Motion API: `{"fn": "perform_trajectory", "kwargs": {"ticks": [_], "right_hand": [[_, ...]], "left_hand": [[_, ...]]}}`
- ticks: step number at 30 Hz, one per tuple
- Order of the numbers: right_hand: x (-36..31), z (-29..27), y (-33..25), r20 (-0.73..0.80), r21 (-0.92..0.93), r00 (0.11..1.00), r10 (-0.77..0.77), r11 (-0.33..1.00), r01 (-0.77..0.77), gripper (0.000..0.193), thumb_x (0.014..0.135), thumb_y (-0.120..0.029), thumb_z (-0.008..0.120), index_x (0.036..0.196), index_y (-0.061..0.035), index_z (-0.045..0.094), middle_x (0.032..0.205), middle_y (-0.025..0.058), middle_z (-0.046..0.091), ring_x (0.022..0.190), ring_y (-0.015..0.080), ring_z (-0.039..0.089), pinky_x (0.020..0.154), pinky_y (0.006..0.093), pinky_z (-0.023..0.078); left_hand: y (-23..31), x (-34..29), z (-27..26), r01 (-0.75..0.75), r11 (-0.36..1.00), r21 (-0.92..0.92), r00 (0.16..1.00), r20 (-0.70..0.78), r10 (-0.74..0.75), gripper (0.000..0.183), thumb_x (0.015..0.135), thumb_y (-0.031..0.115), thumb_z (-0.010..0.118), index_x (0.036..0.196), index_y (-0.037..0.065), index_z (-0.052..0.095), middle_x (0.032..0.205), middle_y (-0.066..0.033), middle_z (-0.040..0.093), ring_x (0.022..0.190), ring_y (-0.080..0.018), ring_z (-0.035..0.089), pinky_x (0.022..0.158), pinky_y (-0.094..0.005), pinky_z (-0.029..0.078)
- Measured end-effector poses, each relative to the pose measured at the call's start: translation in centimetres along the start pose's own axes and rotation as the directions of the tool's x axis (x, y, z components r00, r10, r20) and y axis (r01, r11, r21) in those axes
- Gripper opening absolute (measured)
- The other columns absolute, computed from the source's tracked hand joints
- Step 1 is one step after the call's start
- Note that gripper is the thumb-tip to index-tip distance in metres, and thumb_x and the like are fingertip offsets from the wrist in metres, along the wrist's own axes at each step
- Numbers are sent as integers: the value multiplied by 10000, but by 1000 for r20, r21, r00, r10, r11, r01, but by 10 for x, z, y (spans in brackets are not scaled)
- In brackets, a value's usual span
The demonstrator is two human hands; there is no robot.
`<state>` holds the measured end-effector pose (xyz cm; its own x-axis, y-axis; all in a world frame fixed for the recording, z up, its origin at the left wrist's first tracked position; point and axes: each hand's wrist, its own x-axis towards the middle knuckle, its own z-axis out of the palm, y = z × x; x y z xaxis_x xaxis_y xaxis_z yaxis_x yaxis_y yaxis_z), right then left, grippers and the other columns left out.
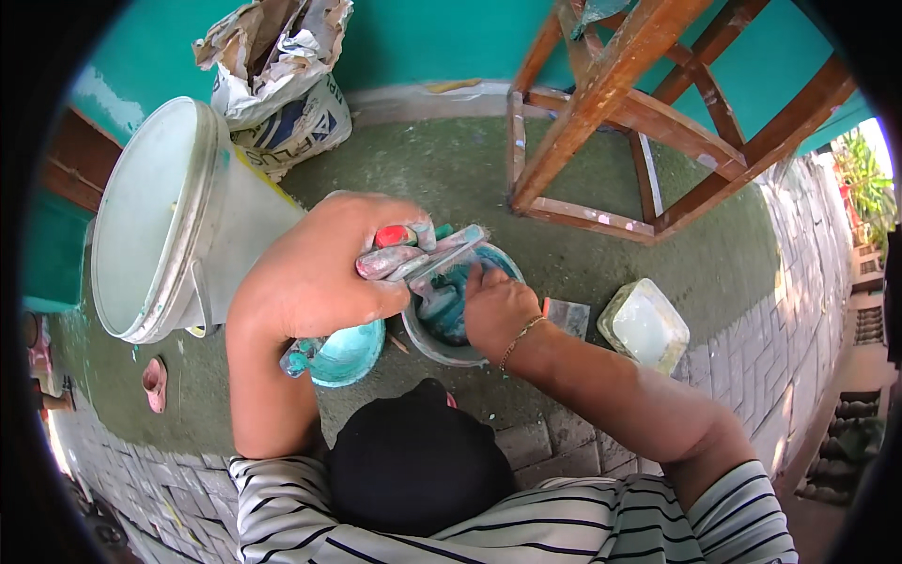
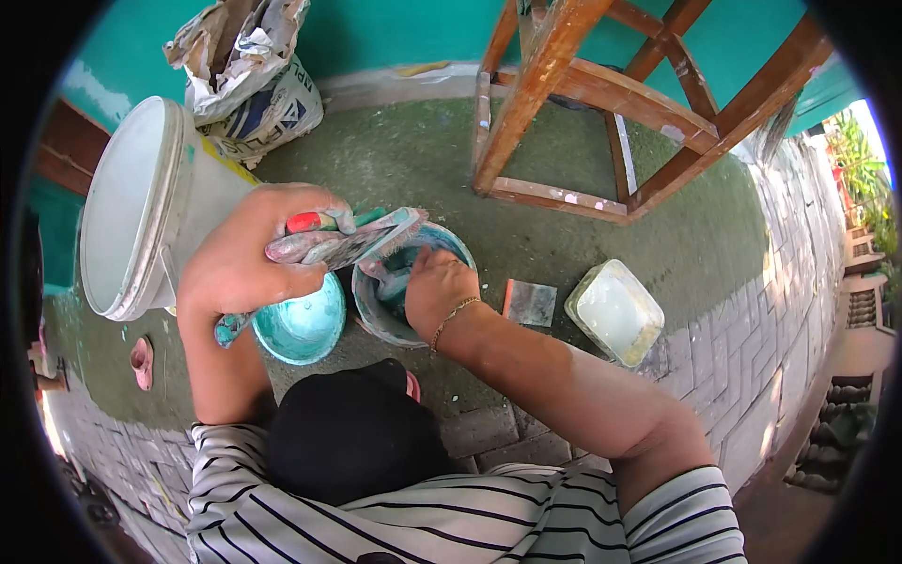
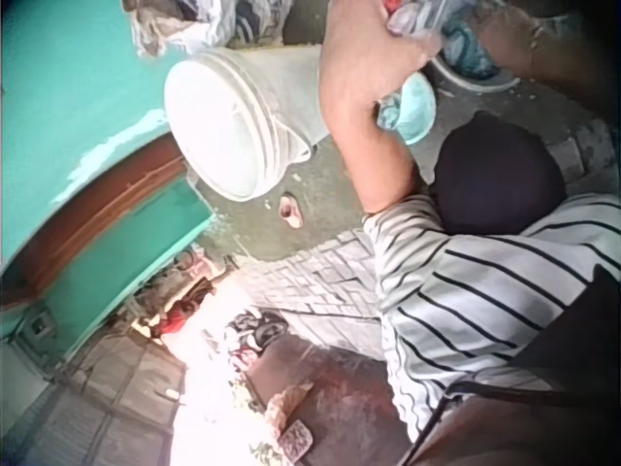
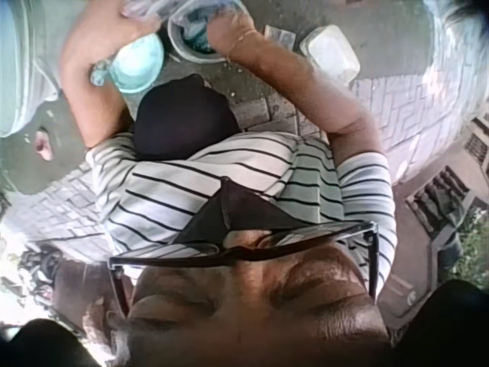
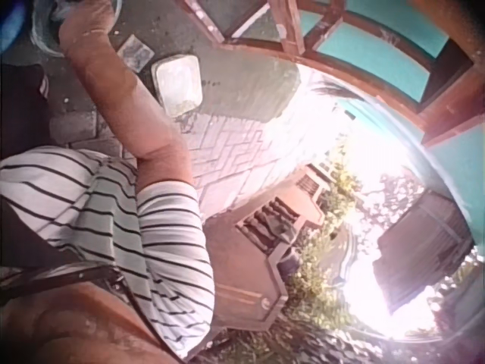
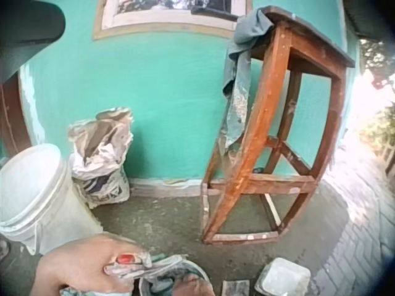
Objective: The person applies a white substance to a damaged exterior wall by hand and using a tool, then prepares a liquid mixture by pouring from a bucket into a container using a ladle.
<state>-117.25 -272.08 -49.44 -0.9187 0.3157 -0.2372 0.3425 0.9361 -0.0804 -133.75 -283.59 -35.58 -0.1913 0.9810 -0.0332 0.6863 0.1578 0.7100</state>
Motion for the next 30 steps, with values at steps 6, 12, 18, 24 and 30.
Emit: {"fn": "perform_trajectory", "kwargs": {"ticks": [6, 12, 18, 24, 30], "right_hand": [[21, -18, 21, 262, 201, 948, -182, 971, 131, 230, 716, -117, 560, 873, 20, 658, 897, 215, 642, 836, 365, 630, 749, 443, 505], [55, 13, 22, 185, 426, 954, -237, 894, 139, 235, 743, -130, 525, 862, 21, 660, 936, 244, 639, 914, 370, 618, 813, 440, 482], [59, 40, -17, 33, 599, 999, -24, 801, 0, 312, 778, -313, 617, 805, -3, 650, 857, 208, 642, 858, 367, 615, 764, 447, 479], [51, 17, 12, -187, 771, 981, -57, 611, 182, 298, 740, -296, 678, 750, -2, 637, 726, 180, 621, 707, 336, 618, 664, 414, 483], [26, -41, 60, 32, 904, 997, -70, 428, 1, 240, 720, -238, 687, 802, -16, 654, 765, 153, 644, 679, 295, 625, 653, 366, 491]], "left_hand": [[-8, -9, 3, -50, 998, -37, 995, -87, 46, 438, 554, 61, 623, 978, -48, 597, 886, -164, 600, 805, -274, 587, 751, -338, 467], [-2, -16, -3, -72, 997, -30, 980, -186, 65, 422, 574, 89, 643, 974, -36, 604, 895, -203, 607, 811, -358, 579, 757, -369, 471], [1, -11, -5, -92, 996, -12, 983, -158, 89, 437, 582, 81, 652, 998, -41, 601, 933, -180, 607, 838, -300, 589, 781, -347, 465], [9, -21, -11, -26, 993, -111, 985, -173, 7, 475, 597, -14, 640, 1066, -39, 568, 1063, -174, 604, 977, -242, 585, 873, -355, 453], [1, -28, -14, -187, 955, -231, 919, -385, 87, 484, 623, -24, 650, 1101, -27, 567, 955, -133, 632, 872, -196, 615, 779, -304, 475]]}}
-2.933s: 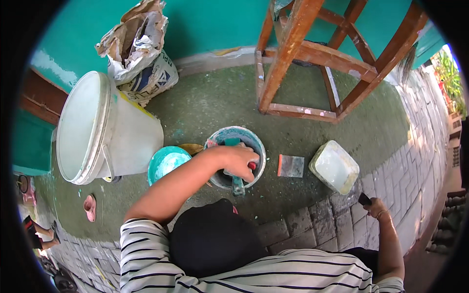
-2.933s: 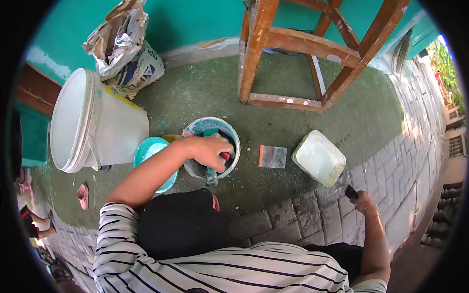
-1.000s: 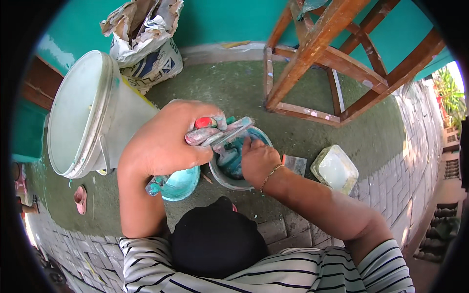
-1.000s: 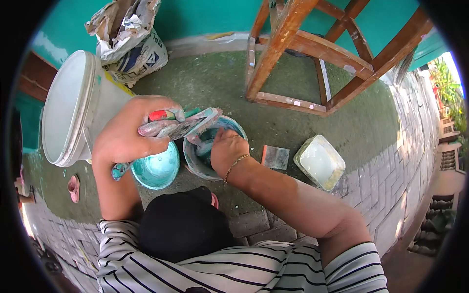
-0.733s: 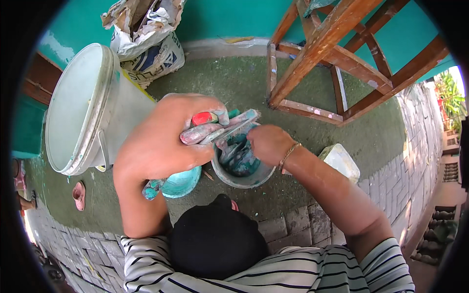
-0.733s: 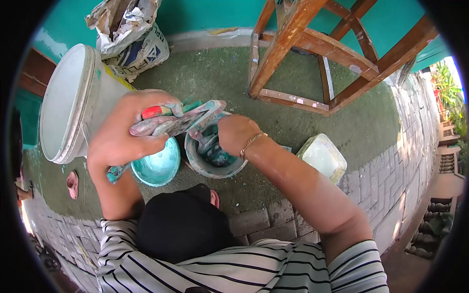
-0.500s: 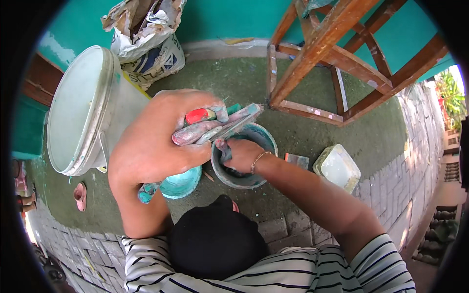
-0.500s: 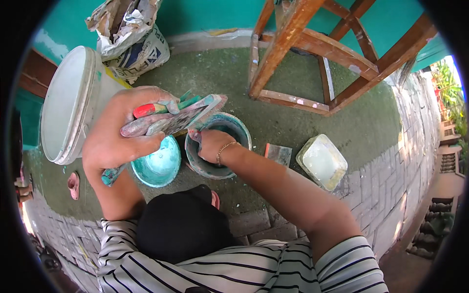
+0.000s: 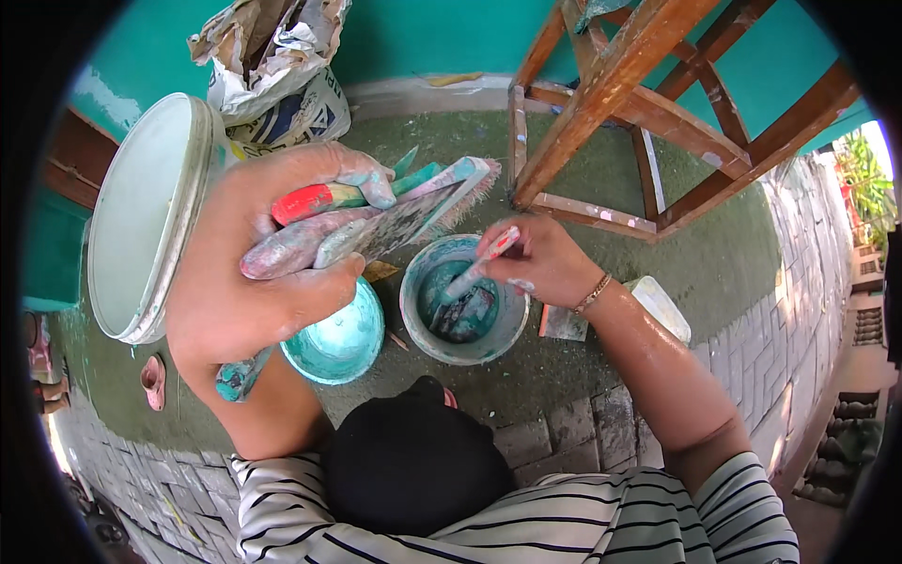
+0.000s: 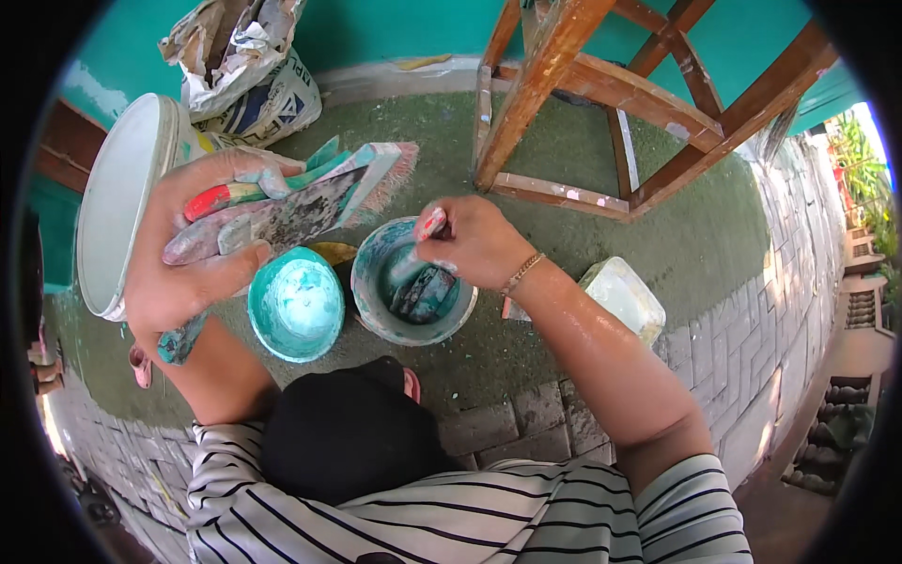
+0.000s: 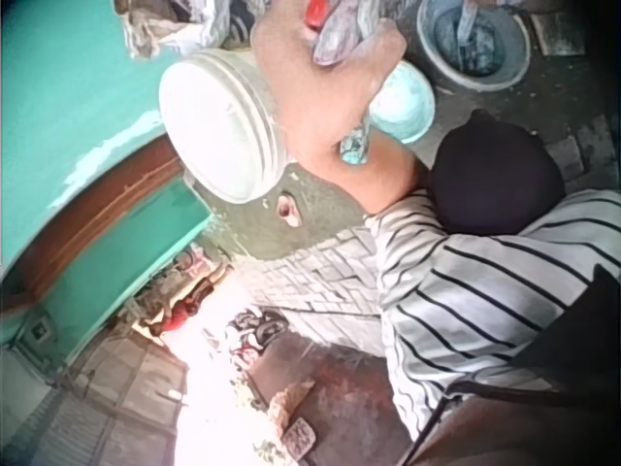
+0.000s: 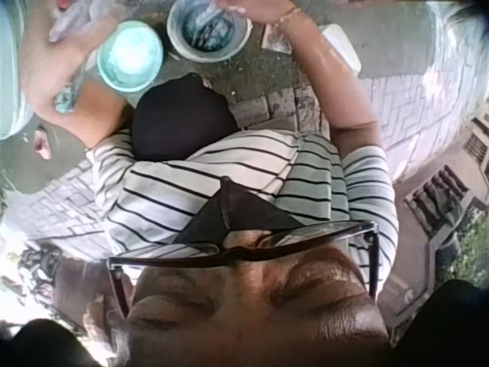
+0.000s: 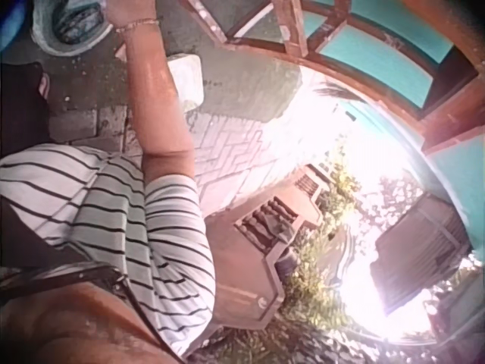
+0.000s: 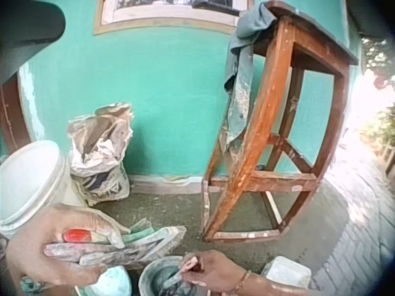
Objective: The person applies a white substance to a damaged exterior wall by hand and using a tool, then prepares a liquid mixture by pouring from a bucket into a container using a ladle.
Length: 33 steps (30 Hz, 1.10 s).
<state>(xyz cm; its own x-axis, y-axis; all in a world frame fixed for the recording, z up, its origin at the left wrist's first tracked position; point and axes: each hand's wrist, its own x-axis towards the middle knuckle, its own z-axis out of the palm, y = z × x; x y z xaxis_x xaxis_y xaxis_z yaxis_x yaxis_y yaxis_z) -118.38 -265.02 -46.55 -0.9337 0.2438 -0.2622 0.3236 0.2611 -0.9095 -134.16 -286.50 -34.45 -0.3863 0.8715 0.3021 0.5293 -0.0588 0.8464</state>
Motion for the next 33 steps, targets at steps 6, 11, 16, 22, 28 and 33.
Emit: {"fn": "perform_trajectory", "kwargs": {"ticks": [6, 11, 16, 22, 28, 33], "right_hand": [[10, 40, 46, 131, -392, 979, -159, 898, 198, 208, 754, -233, 655, 831, -40, 664, 774, 140, 647, 686, 308, 623, 659, 357, 492], [23, 55, 50, -221, 41, 922, -318, 942, 334, 170, 819, -192, 632, 818, -23, 642, 737, 141, 633, 630, 276, 600, 614, 342, 482], [19, 24, 29, -93, -230, 964, -250, 947, 223, 293, 852, -273, 623, 741, -4, 589, 650, 171, 565, 586, 319, 530, 566, 388, 437], [32, 28, 32, 282, -502, 934, -219, 796, 338, 148, 783, -164, 668, 879, -53, 645, 804, 147, 629, 689, 322, 584, 643, 367, 470], [42, 79, 43, 76, -556, 982, -172, 811, 185, 140, 806, -154, 597, 825, -27, 654, 844, 181, 647, 835, 352, 626, 749, 411, 494], [37, 77, 36, 190, -814, 892, 410, 574, -90, 227, 794, -107, 564, 961, -16, 688, 1039, 206, 653, 985, 329, 638, 814, 404, 511]], "left_hand": [[1, 3, 2, 18, 1000, 17, 1000, 23, -19, 489, 620, -22, 653, 1101, -40, 569, 960, -139, 636, 880, -179, 610, 798, -299, 473], [-9, 3, 5, 23, 998, 50, 999, 29, -24, 479, 616, -43, 642, 1088, -45, 560, 1008, -156, 624, 943, -204, 588, 853, -320, 450], [-2, -1, -6, 163, 987, 8, 981, 102, -163, 512, 606, -92, 613, 1111, -44, 539, 1158, -190, 587, 1113, -253, 548, 976, -373, 404], [-2, -4, -7, 149, 989, 7, 985, 88, -149, 493, 597, -84, 587, 1087, -46, 545, 1156, -193, 586, 1117, -242, 541, 980, -369, 397], [-4, -4, -6, 202, 979, -38, 975, 101, -197, 463, 592, -76, 572, 1054, -52, 544, 1156, -190, 582, 1116, -243, 538, 982, -365, 390], [-9, -8, -6, 214, 975, -53, 970, 132, -206, 455, 590, -76, 567, 1044, -48, 546, 1154, -195, 579, 1116, -245, 536, 984, -361, 384]]}}
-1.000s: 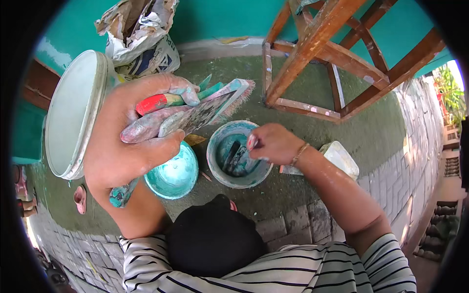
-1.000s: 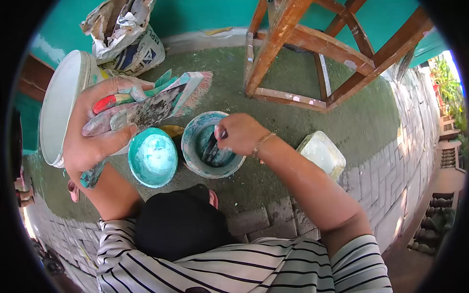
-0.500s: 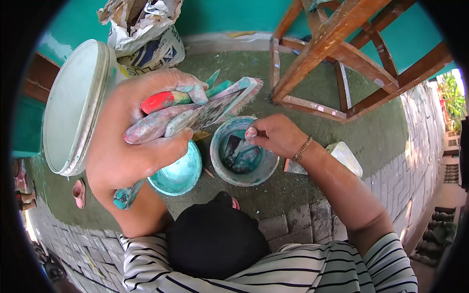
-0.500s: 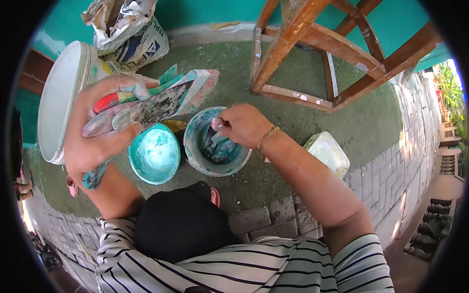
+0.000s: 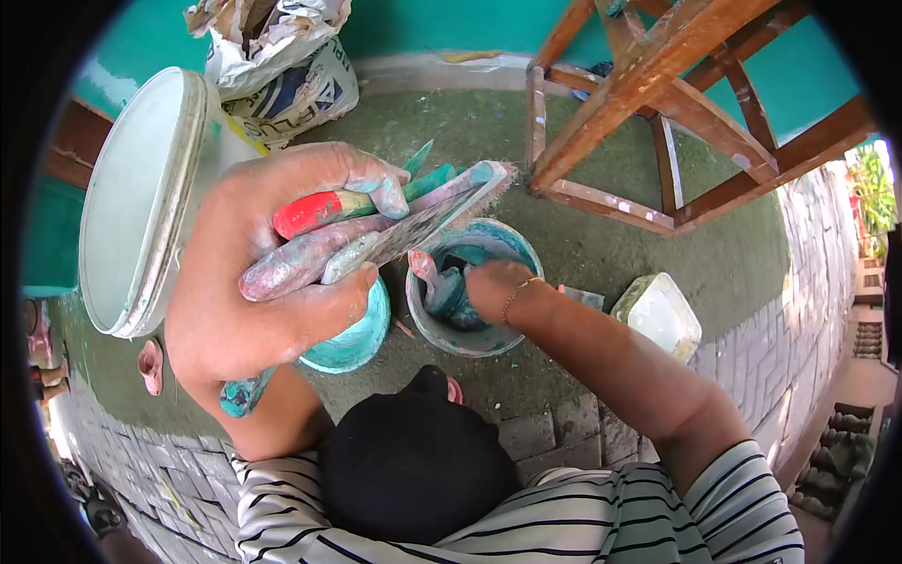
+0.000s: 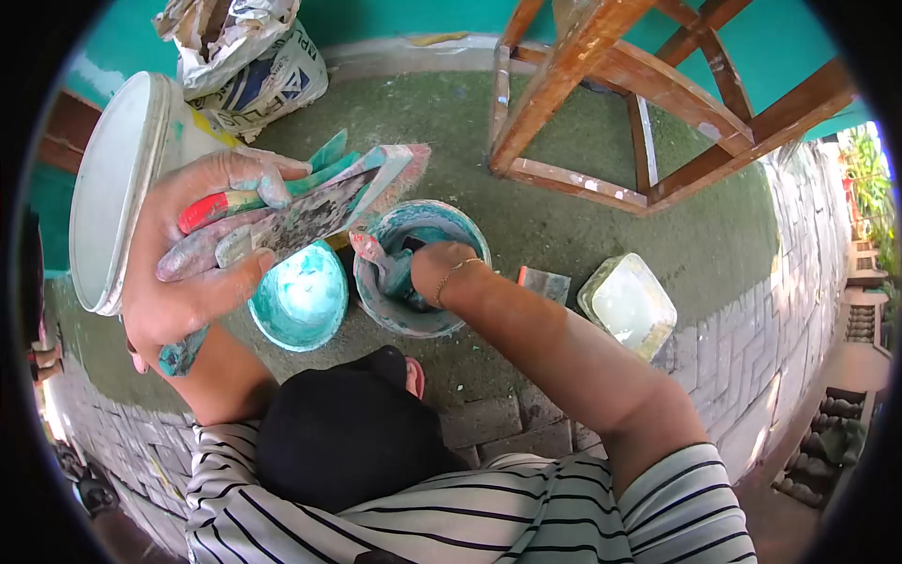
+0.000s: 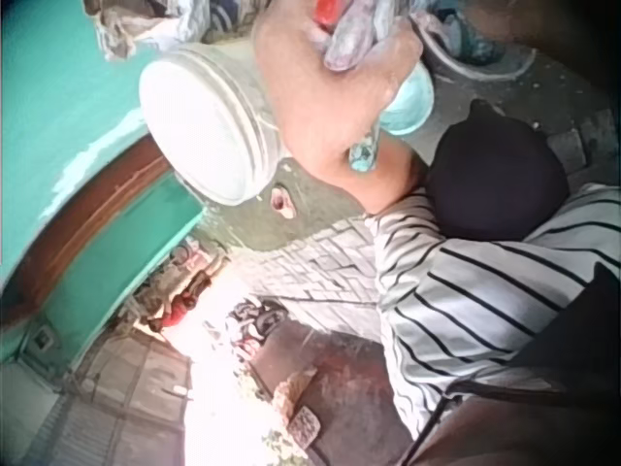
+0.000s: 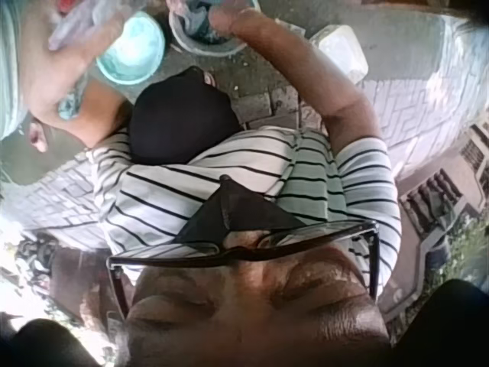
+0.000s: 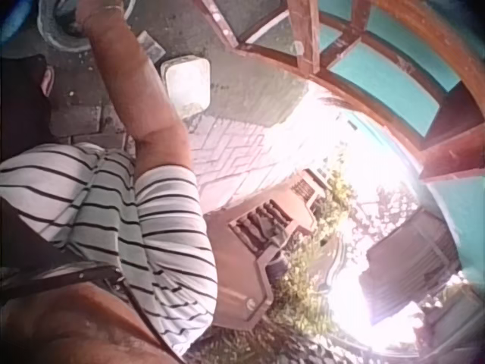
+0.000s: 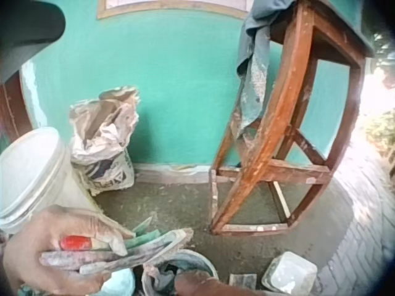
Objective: The person applies a white substance to a damaged exterior wall by hand and using a tool, then prepares a liquid mixture by pouring from a bucket into a container using a ladle.
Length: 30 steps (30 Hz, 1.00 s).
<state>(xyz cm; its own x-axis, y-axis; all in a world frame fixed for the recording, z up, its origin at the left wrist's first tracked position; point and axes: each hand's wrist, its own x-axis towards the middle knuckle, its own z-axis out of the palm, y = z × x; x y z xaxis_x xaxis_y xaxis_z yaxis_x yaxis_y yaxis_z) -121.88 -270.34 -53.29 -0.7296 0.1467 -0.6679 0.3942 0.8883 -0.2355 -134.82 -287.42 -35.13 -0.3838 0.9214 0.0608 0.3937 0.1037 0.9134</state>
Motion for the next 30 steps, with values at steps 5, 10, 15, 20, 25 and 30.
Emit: {"fn": "perform_trajectory", "kwargs": {"ticks": [5, 10, 15, 20, 25, 30], "right_hand": [[24, 43, 11, 29, -208, 998, -51, 977, 56, 349, 765, -147, 640, 1098, -43, 654, 1033, 166, 662, 994, 326, 629, 853, 415, 492], [25, 30, 3, 180, -140, 984, -4, 990, 30, 339, 853, -237, 534, 1122, -78, 666, 1223, 128, 601, 1127, 253, 578, 910, 361, 459], [31, 40, 12, 143, -238, 990, 17, 971, 18, 304, 841, -199, 531, 1074, -72, 681, 1128, 137, 646, 1046, 271, 623, 873, 376, 484], [12, 13, 10, 107, -113, 988, -114, 986, 126, 258, 799, -178, 568, 977, -36, 689, 996, 172, 664, 961, 313, 640, 815, 388, 499], [-32, -56, 29, 14, 166, 887, -462, 876, 454, 274, 724, -201, 690, 920, -11, 662, 826, 144, 656, 766, 277, 631, 701, 365, 492], [-62, -54, 77, -89, 845, 881, -465, 433, 314, 287, 771, -222, 714, 966, -24, 642, 765, 21, 635, 697, 112, 577, 621, 291, 476]], "left_hand": [[7, 9, 3, -3, 999, 45, 999, 32, 1, 442, 593, -68, 571, 1034, -45, 551, 1154, -197, 579, 1106, -238, 542, 980, -358, 390], [-4, 8, -1, -102, 994, 48, 991, 86, 98, 435, 606, -63, 586, 1039, -41, 556, 1156, -198, 578, 1090, -228, 550, 956, -349, 412], [-2, 12, 1, -91, 995, 50, 991, 107, 85, 445, 614, -60, 601, 1056, -37, 556, 1153, -202, 577, 1090, -234, 550, 947, -350, 419], [-7, 7, 6, -131, 989, 66, 991, 8, 131, 458, 606, -45, 608, 1061, -39, 565, 1108, -197, 592, 1032, -244, 573, 906, -343, 436], [-9, 1, 4, -158, 987, -23, 985, -76, 156, 458, 601, -20, 615, 1057, -43, 581, 1050, -162, 625, 965, -214, 600, 857, -316, 456], [8, -3, 3, 0, 993, -116, 999, -48, -5, 453, 600, -24, 622, 1050, -44, 576, 1100, -165, 609, 1009, -194, 576, 886, -317, 441]]}}
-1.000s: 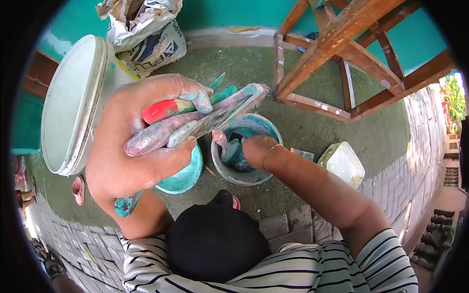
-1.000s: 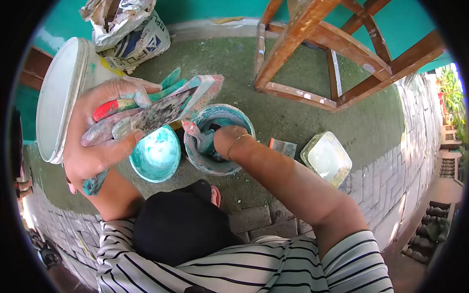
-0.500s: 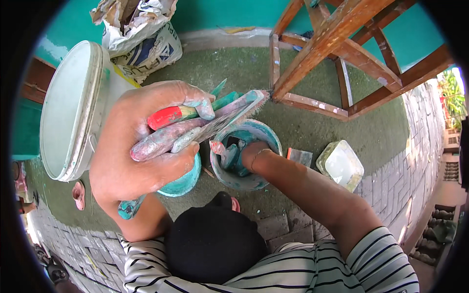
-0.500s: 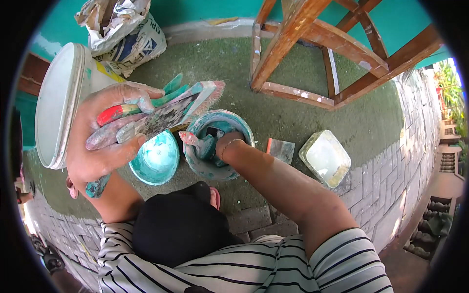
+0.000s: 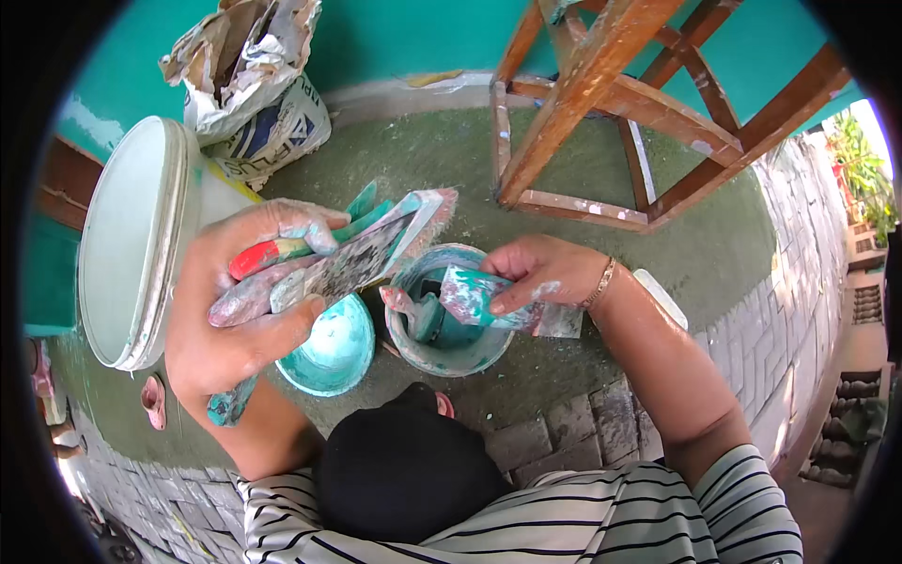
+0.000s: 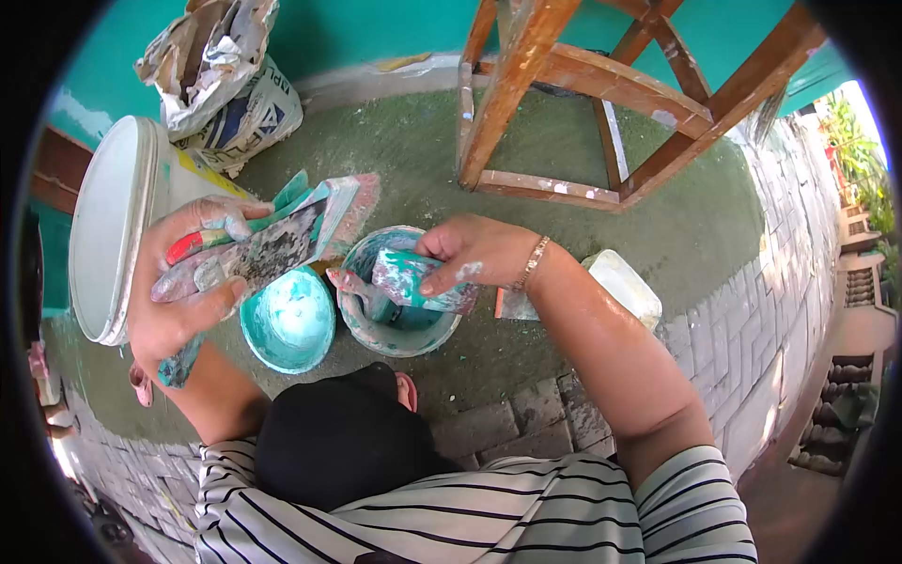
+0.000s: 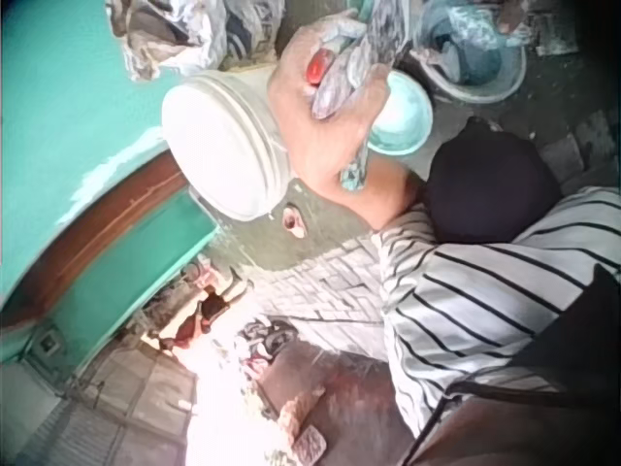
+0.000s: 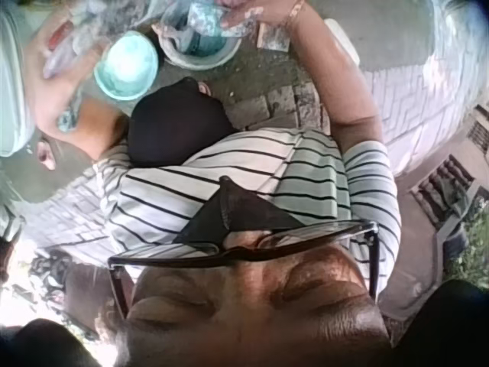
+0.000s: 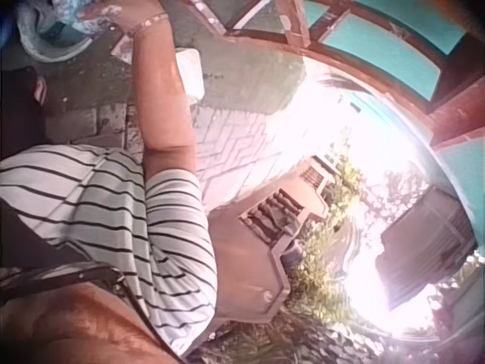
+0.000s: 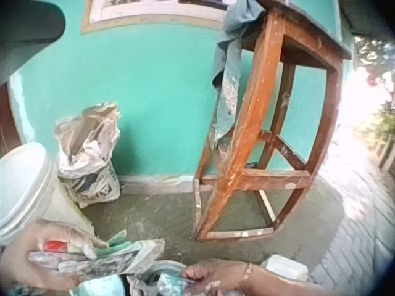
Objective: The person applies a white substance to a damaged exterior wall by hand and using a tool, then prepares a liquid mixture by pouring from a bucket into a container using a ladle.
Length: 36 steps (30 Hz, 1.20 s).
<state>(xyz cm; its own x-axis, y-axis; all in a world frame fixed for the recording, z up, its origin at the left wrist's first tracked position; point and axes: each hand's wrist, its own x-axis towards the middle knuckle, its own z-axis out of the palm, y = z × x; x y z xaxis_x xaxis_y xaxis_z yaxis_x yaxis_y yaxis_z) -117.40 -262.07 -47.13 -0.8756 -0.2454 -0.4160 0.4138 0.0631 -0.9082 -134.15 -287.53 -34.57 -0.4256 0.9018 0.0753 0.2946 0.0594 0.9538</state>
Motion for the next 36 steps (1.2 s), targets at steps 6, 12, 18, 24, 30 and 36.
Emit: {"fn": "perform_trajectory", "kwargs": {"ticks": [6, 12, 18, 24, 30, 36], "right_hand": [[-43, 7, 14, -117, 476, 964, 239, 865, -157, 338, 805, -240, 735, 1029, -12, 627, 833, -3, 632, 731, 69, 574, 612, 227, 463], [-61, 9, 22, -265, 581, 931, 250, 813, -53, 426, 811, -263, 728, 1076, 41, 590, 883, 43, 633, 742, 108, 595, 587, 286, 488], [-61, 19, 13, -305, 651, 933, 190, 757, 58, 410, 809, -210, 698, 1094, 51, 563, 835, 90, 633, 687, 167, 623, 532, 289, 486], [-41, 28, 14, -385, 438, 893, 232, 898, -44, 367, 812, -141, 665, 1100, 63, 563, 838, 112, 651, 699, 160, 639, 565, 291, 520], [-21, 47, 23, -450, 260, 885, 123, 966, -2, 342, 869, -149, 625, 1136, 54, 558, 850, 70, 650, 692, 133, 645, 574, 271, 532], [-34, 17, 46, -645, 10, 706, 291, 928, -373, 391, 844, -233, 650, 1024, 105, 570, 828, 136, 645, 595, 193, 647, 488, 316, 526]], "left_hand": [[-3, 3, 6, 24, 999, -42, 999, 43, -22, 459, 603, -28, 636, 1056, -48, 566, 1119, -173, 599, 1014, -203, 575, 890, -323, 440], [-2, 10, 9, -45, 999, 27, 991, 128, 41, 488, 604, -46, 633, 1085, -44, 550, 1112, -190, 599, 1006, -220, 578, 876, -336, 450], [-10, 8, 7, -145, 989, 16, 984, 109, 143, 477, 593, -29, 634, 1063, -43, 556, 1103, -196, 603, 993, -230, 587, 866, -336, 453], [-7, 8, 5, -94, 995, 32, 986, 140, 89, 476, 585, -8, 646, 1052, -46, 561, 1091, -203, 606, 1007, -243, 588, 880, -348, 446], [-17, 4, -1, -181, 983, 14, 973, 145, 177, 494, 585, -38, 642, 1071, -43, 559, 1077, -216, 605, 1037, -285, 587, 888, -376, 450], [-21, 1, -3, -188, 982, -37, 971, 145, 191, 536, 594, -48, 667, 1117, -30, 550, 1055, -220, 612, 1029, -301, 598, 873, -389, 460]]}}
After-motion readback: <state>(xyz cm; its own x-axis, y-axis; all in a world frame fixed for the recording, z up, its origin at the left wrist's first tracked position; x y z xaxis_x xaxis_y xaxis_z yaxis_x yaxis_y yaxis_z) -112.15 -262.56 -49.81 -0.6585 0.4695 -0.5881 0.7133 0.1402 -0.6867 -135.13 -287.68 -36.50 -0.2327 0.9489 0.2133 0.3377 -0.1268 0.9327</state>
